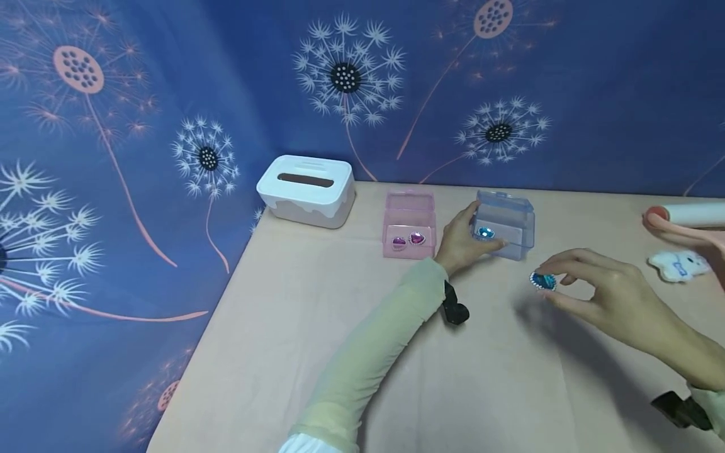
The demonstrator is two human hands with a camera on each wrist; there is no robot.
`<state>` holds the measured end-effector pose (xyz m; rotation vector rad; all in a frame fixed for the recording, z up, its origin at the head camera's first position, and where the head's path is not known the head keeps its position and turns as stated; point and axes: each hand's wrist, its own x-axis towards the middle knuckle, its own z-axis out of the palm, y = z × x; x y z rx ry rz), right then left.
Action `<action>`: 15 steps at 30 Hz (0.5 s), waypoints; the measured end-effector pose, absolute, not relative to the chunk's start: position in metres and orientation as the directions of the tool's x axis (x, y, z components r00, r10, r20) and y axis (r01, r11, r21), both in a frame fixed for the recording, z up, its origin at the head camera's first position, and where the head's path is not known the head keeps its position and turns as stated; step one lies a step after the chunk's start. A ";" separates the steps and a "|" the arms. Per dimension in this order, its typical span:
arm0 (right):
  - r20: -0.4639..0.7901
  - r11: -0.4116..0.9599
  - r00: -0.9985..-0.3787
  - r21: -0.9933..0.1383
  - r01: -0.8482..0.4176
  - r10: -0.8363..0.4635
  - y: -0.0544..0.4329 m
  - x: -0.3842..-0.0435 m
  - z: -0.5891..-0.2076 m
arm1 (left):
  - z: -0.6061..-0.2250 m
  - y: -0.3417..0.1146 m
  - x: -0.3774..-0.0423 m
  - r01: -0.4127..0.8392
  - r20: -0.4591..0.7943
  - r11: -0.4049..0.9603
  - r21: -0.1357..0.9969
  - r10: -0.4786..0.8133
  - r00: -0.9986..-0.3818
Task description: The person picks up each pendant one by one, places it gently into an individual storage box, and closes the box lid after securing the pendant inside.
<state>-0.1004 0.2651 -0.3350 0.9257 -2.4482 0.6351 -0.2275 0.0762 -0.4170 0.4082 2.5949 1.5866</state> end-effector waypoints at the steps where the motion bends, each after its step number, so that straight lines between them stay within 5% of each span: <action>1: 0.547 0.682 -0.684 -0.256 -0.685 -0.483 0.267 -0.103 -0.334 | -0.417 0.077 -0.227 0.195 0.081 0.422 0.885 0.274 -0.958; 9: 0.515 0.742 -0.718 -0.211 -0.636 -0.468 0.262 -0.150 -0.333 | -0.419 0.073 -0.228 0.189 0.080 0.440 0.878 0.254 -0.964; 15: 0.382 0.783 -0.794 -0.231 -0.577 -0.473 0.259 -0.189 -0.337 | -0.418 0.074 -0.227 0.173 0.057 0.439 0.882 0.263 -0.963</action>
